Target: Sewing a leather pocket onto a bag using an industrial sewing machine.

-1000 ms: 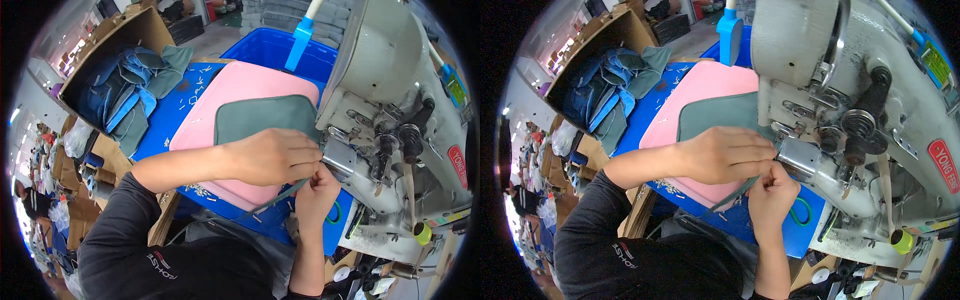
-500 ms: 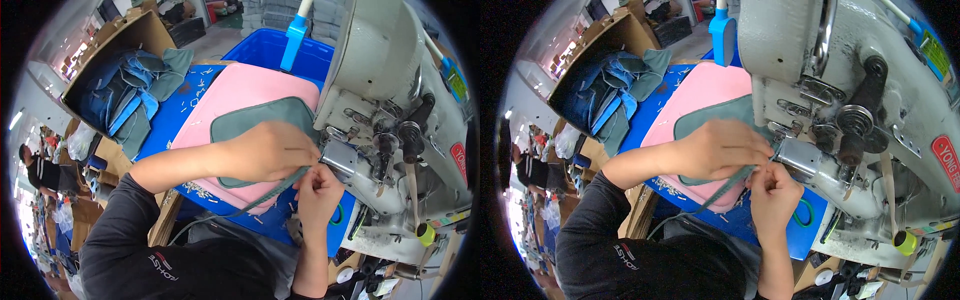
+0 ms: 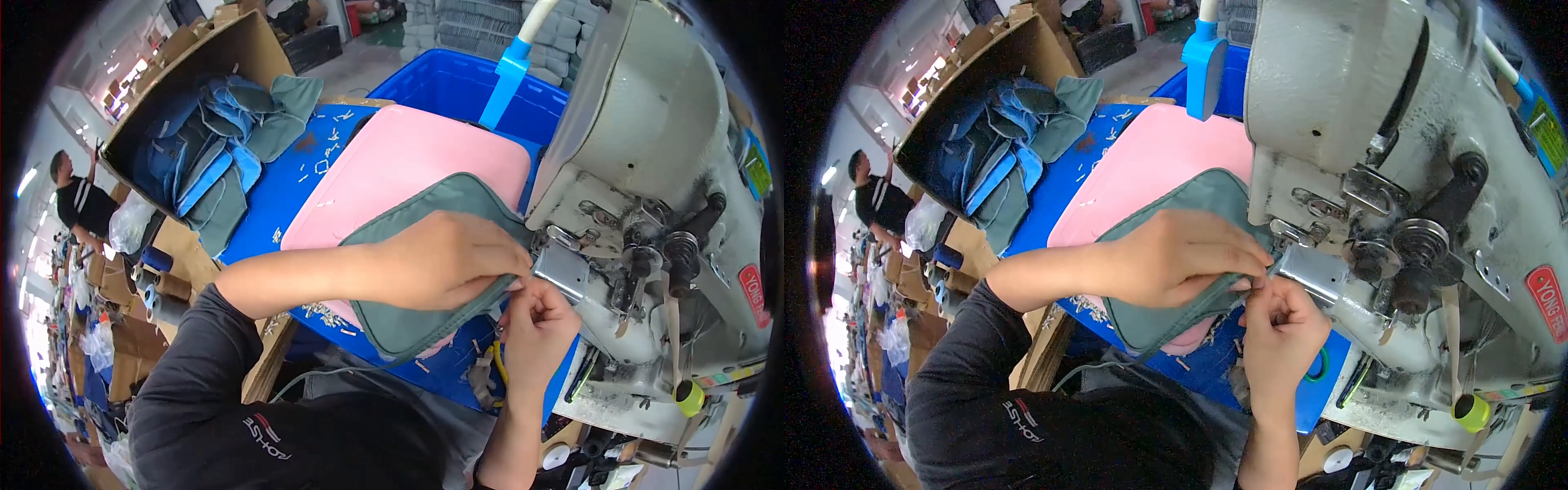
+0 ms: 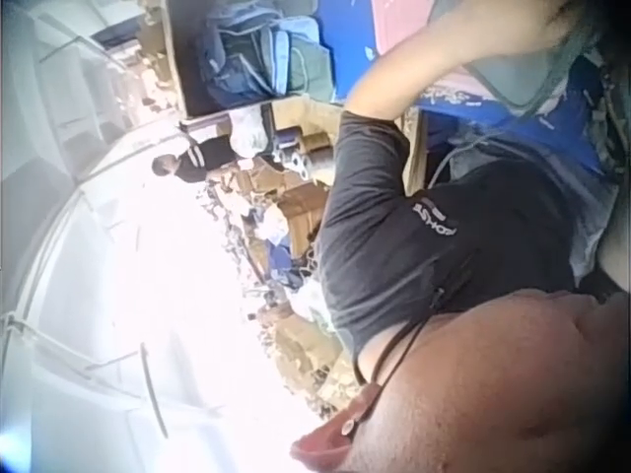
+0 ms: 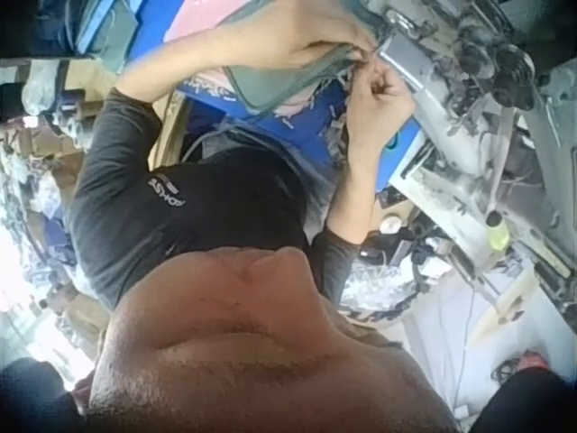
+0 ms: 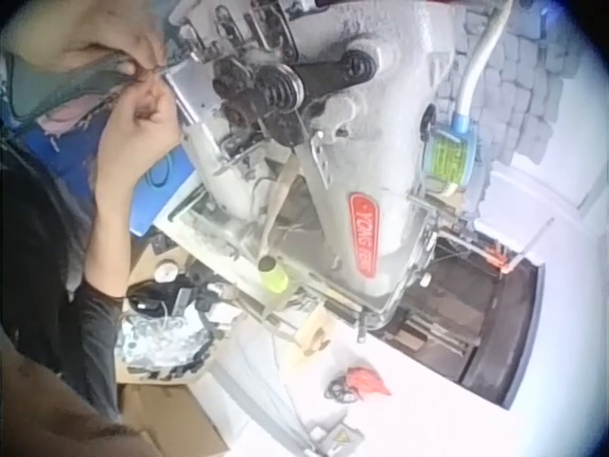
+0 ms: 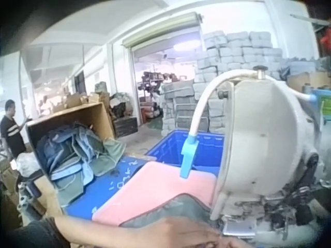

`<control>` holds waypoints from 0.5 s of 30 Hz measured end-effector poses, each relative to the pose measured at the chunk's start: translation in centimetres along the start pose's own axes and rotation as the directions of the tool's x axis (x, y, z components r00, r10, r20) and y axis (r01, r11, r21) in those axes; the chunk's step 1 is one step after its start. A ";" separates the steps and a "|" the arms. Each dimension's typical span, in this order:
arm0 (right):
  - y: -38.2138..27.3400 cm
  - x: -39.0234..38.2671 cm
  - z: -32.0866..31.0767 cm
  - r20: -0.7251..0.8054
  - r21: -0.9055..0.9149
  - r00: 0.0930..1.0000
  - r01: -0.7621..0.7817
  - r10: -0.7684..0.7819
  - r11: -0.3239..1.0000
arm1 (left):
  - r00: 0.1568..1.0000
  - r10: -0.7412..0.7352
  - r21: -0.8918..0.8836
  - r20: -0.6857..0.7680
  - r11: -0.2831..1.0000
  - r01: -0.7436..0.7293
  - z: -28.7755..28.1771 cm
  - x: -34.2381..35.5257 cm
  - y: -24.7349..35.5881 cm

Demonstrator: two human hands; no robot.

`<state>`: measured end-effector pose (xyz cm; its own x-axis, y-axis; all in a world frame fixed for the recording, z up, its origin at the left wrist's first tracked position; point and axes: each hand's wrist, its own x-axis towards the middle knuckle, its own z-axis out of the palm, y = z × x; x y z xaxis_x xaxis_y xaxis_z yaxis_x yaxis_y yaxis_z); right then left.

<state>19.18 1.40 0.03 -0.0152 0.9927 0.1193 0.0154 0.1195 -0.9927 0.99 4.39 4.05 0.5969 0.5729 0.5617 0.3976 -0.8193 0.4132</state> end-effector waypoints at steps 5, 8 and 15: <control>0.1 -0.3 0.7 -0.039 -0.107 0.998 0.037 -0.041 0.994 | 0.998 -0.037 -0.108 -0.052 0.994 0.031 -0.1 0.1 -0.2; 0.5 -0.4 0.6 -0.020 -0.154 0.997 0.075 -0.079 0.985 | 0.998 -0.026 -0.093 -0.049 0.995 0.021 0.0 -0.1 -0.3; 0.2 -0.2 -0.2 -0.027 -0.032 0.999 0.031 -0.032 0.999 | 0.993 0.120 0.204 -0.010 0.972 -0.116 0.8 -0.6 1.3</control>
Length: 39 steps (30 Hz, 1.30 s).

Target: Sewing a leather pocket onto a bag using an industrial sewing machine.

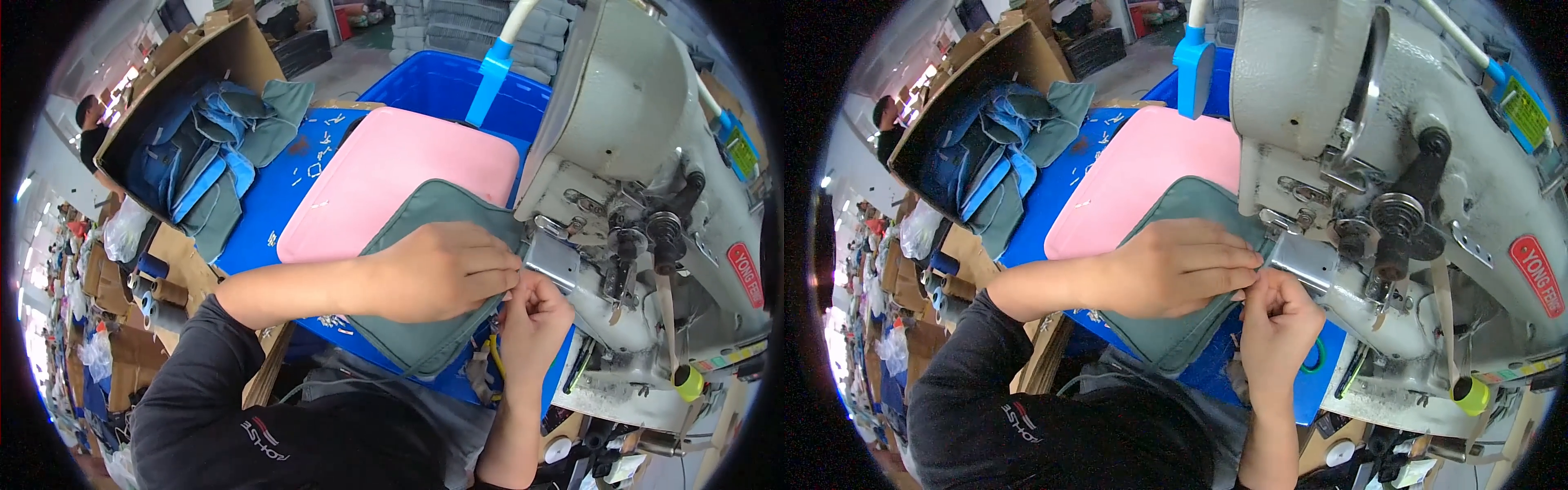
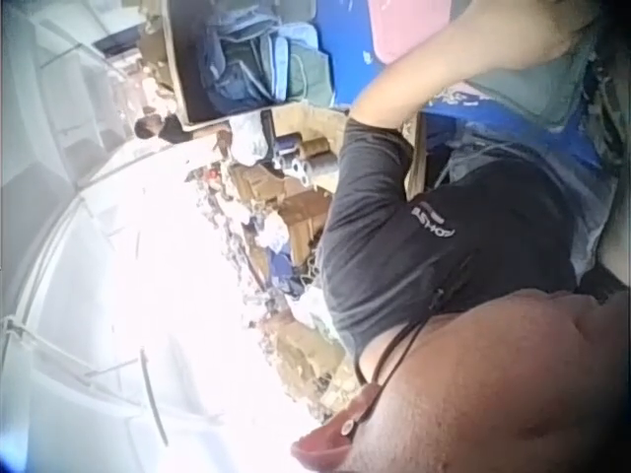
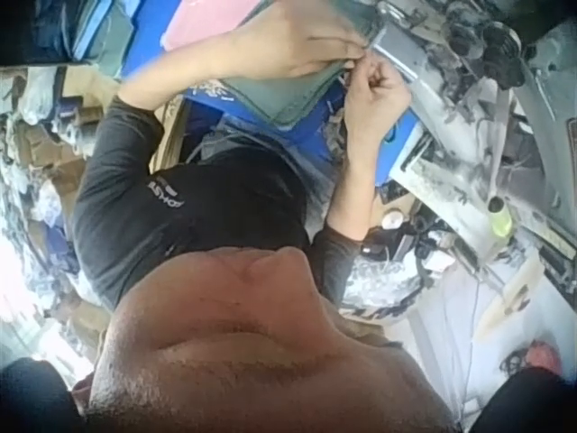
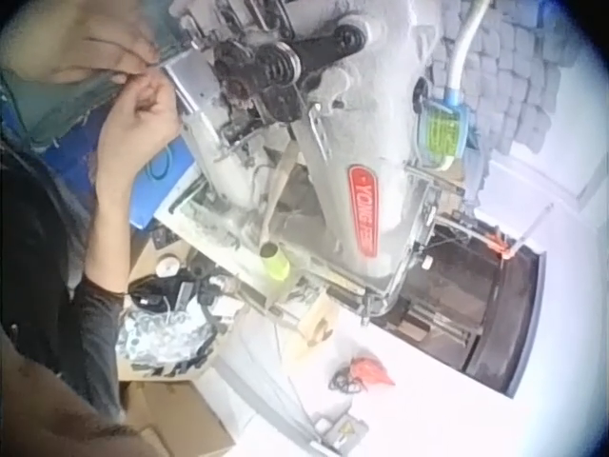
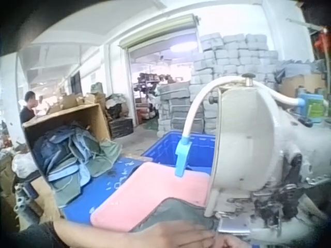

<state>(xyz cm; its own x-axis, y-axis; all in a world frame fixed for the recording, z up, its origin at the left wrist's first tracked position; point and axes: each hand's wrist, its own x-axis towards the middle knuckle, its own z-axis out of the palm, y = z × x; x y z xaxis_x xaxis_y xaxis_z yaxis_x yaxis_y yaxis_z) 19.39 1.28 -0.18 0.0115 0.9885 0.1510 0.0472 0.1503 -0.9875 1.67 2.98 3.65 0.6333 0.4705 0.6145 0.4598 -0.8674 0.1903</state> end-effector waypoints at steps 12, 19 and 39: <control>-0.3 -1.6 -0.6 0.047 0.057 0.992 -0.121 0.118 0.991 | 0.937 -0.347 -0.252 0.047 0.904 0.347 -0.2 -0.1 1.0; 1.0 -3.4 1.3 -0.002 0.123 1.000 -0.009 0.009 0.992 | 0.993 -0.075 -0.060 -0.091 0.996 0.070 1.0 -0.7 0.8; 0.3 -2.0 1.8 -0.028 0.201 0.999 0.020 -0.014 0.979 | 1.000 0.014 0.139 -0.004 0.990 -0.014 1.4 -0.3 0.2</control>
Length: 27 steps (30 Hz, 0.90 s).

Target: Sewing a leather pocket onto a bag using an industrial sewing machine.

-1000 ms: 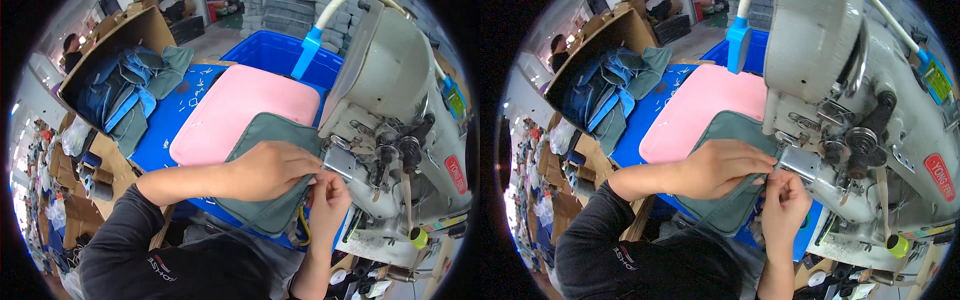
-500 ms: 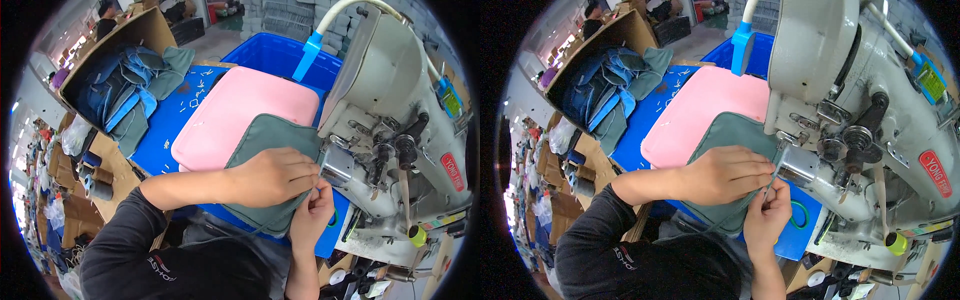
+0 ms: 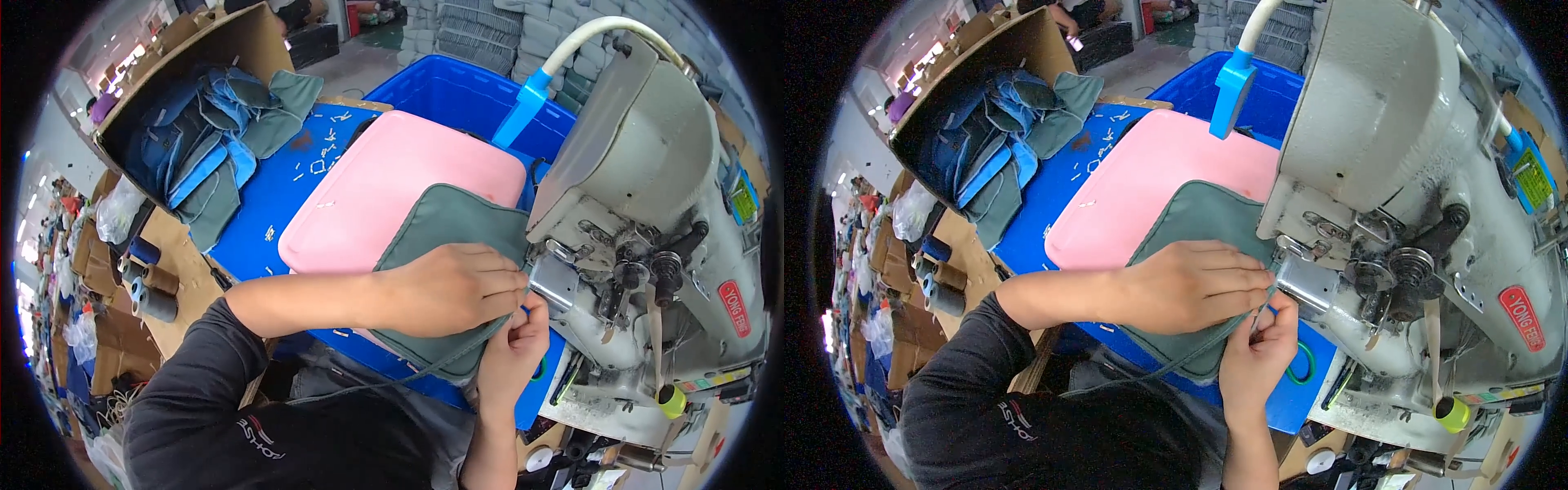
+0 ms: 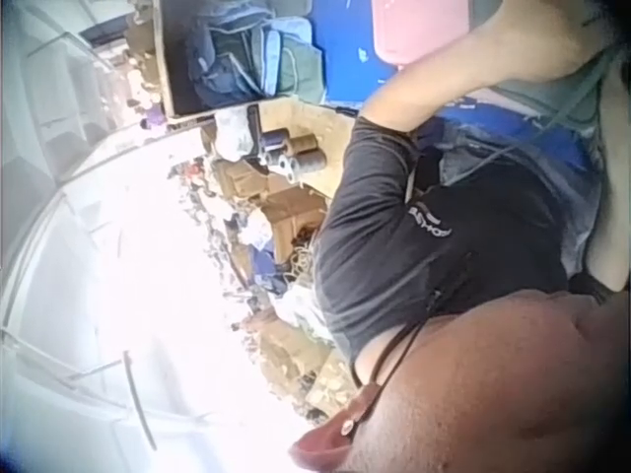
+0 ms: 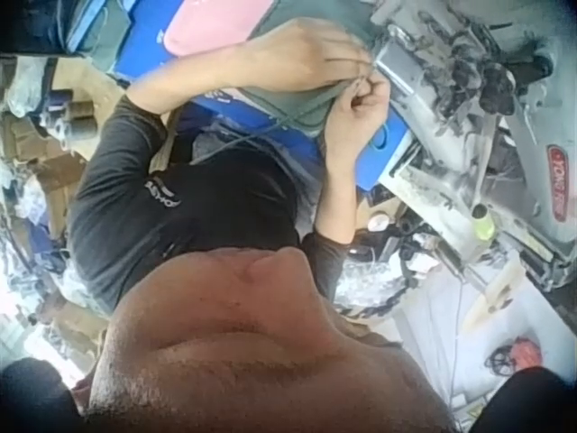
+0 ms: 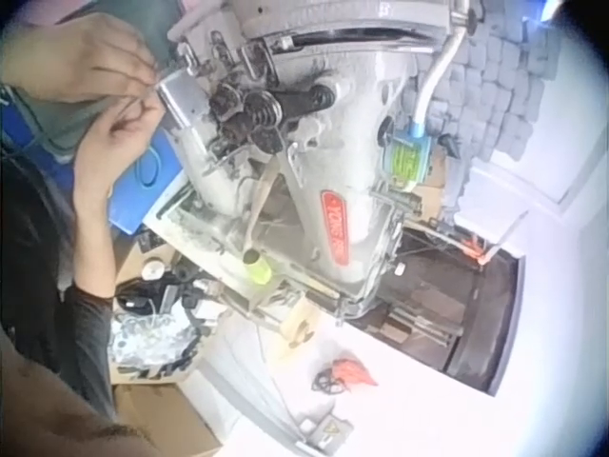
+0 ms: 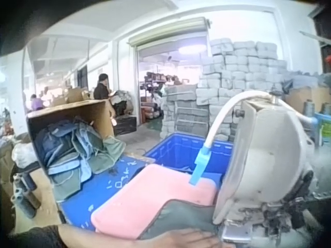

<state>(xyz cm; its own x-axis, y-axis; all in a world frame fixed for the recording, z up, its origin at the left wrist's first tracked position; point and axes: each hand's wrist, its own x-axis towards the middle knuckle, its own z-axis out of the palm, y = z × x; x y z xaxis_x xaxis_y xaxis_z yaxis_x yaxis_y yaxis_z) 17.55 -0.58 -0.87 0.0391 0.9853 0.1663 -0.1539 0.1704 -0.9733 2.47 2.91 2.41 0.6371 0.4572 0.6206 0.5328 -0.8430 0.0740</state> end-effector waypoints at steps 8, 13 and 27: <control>-0.2 -0.5 -0.3 0.025 -0.081 0.999 -0.030 0.032 0.996 | 0.994 -0.082 -0.141 -0.070 0.987 0.071 0.2 -0.1 -0.2; 0.2 -1.1 -0.7 -0.009 -0.141 1.000 -0.007 0.006 0.990 | 0.959 -0.275 -0.308 -0.062 0.920 0.244 -1.1 0.4 0.3; -0.5 -1.8 -1.7 0.239 -0.699 0.918 0.389 -0.316 0.600 | 0.657 -0.674 -0.534 0.338 0.438 0.723 -1.3 1.8 1.5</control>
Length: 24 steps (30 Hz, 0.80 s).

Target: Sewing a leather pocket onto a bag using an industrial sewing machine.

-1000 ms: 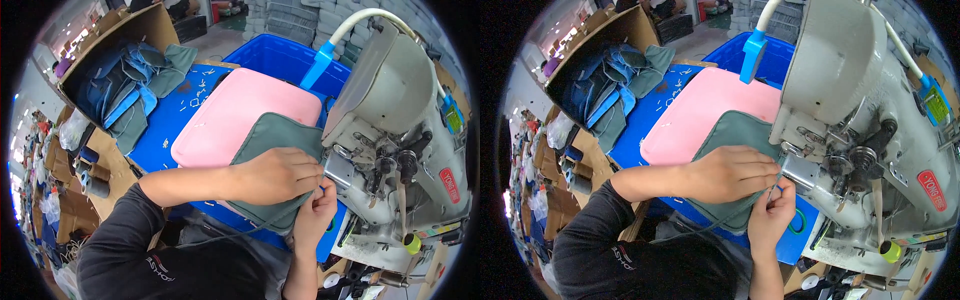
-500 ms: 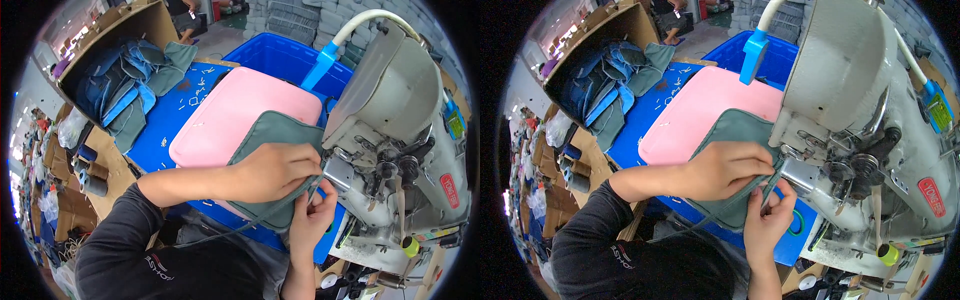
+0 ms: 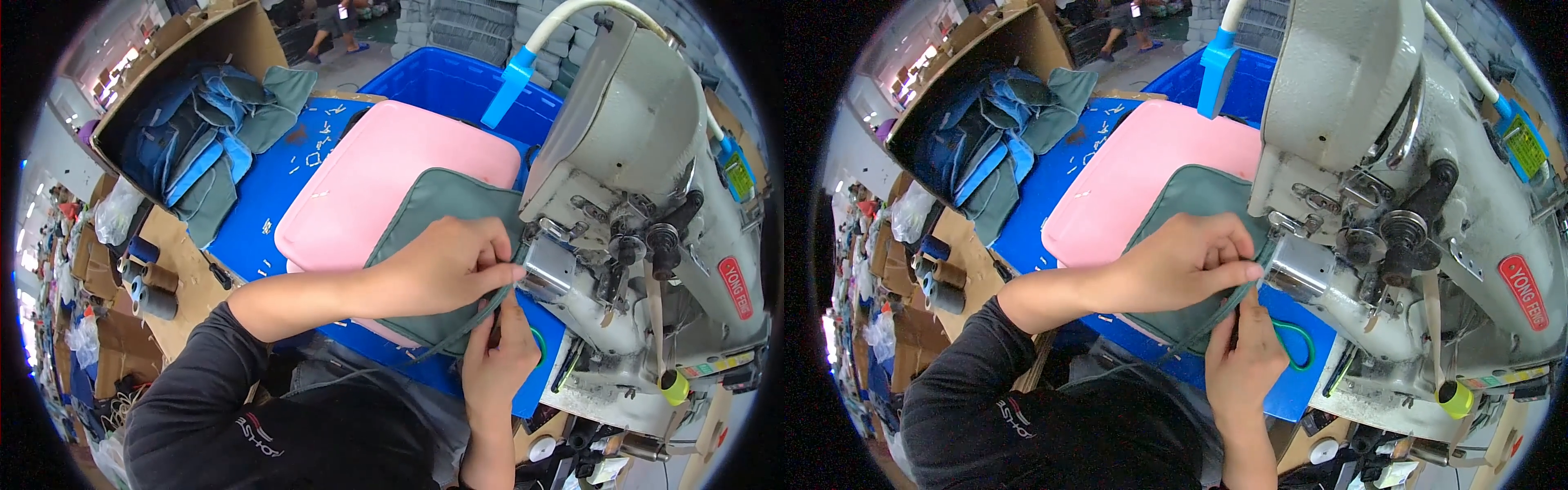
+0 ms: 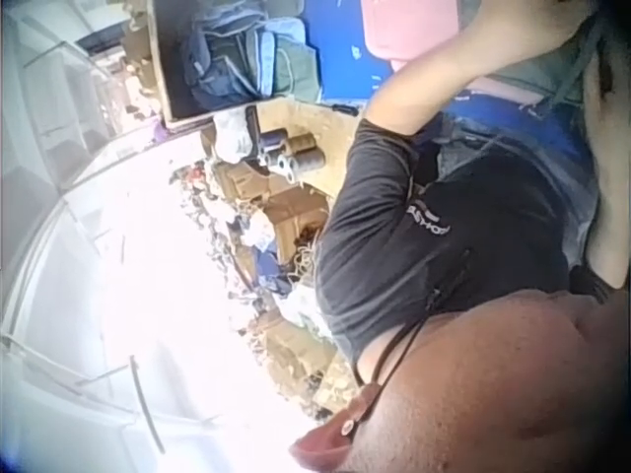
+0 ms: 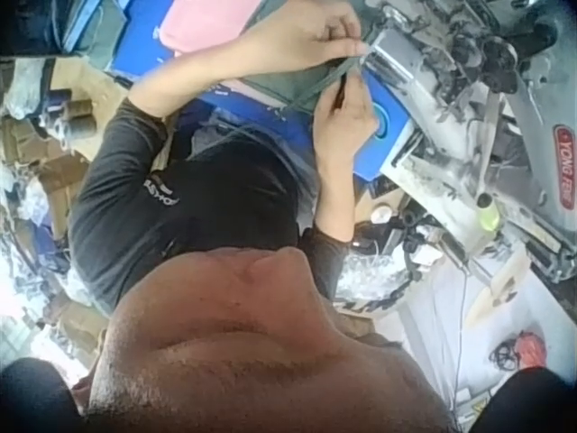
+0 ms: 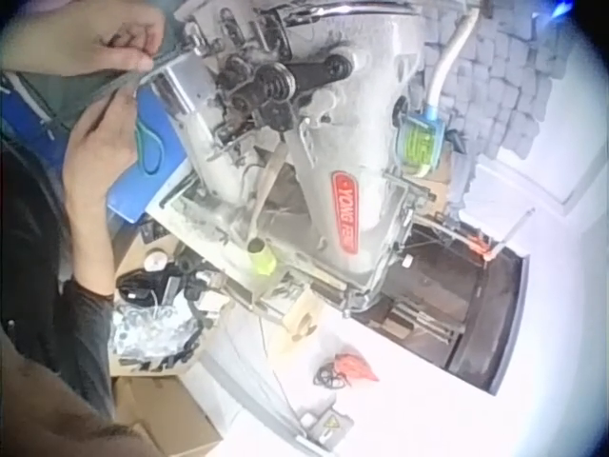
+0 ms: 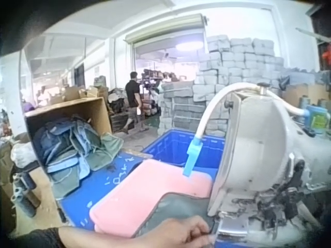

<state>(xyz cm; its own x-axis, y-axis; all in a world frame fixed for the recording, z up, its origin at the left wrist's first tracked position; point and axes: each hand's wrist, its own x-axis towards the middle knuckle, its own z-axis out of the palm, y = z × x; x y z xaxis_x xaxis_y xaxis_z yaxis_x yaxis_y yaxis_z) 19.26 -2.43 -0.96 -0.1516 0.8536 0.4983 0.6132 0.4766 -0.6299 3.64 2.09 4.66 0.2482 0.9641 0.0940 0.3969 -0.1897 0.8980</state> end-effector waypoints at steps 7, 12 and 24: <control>-0.5 -1.5 0.2 -0.006 0.263 0.959 -0.271 0.283 0.926 | 0.956 -0.208 -0.188 0.208 0.951 0.247 0.0 0.8 -0.5; -0.4 -2.6 1.0 0.068 0.361 0.942 -0.329 0.328 0.872 | 0.920 -0.283 -0.338 0.270 0.867 0.366 0.4 0.5 -0.2; 0.4 -2.8 0.8 0.153 0.476 0.935 -0.353 0.320 0.805 | 0.911 -0.252 -0.283 0.326 0.894 0.348 0.6 0.5 -1.1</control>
<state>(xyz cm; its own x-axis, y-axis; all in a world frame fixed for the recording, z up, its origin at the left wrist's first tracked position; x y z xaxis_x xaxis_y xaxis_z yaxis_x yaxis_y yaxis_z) 19.33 -4.49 -3.05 -0.0637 0.9828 0.1734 0.1781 0.1821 -0.9670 3.87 2.66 3.43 0.4142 0.8660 -0.2802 0.1913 0.2182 0.9570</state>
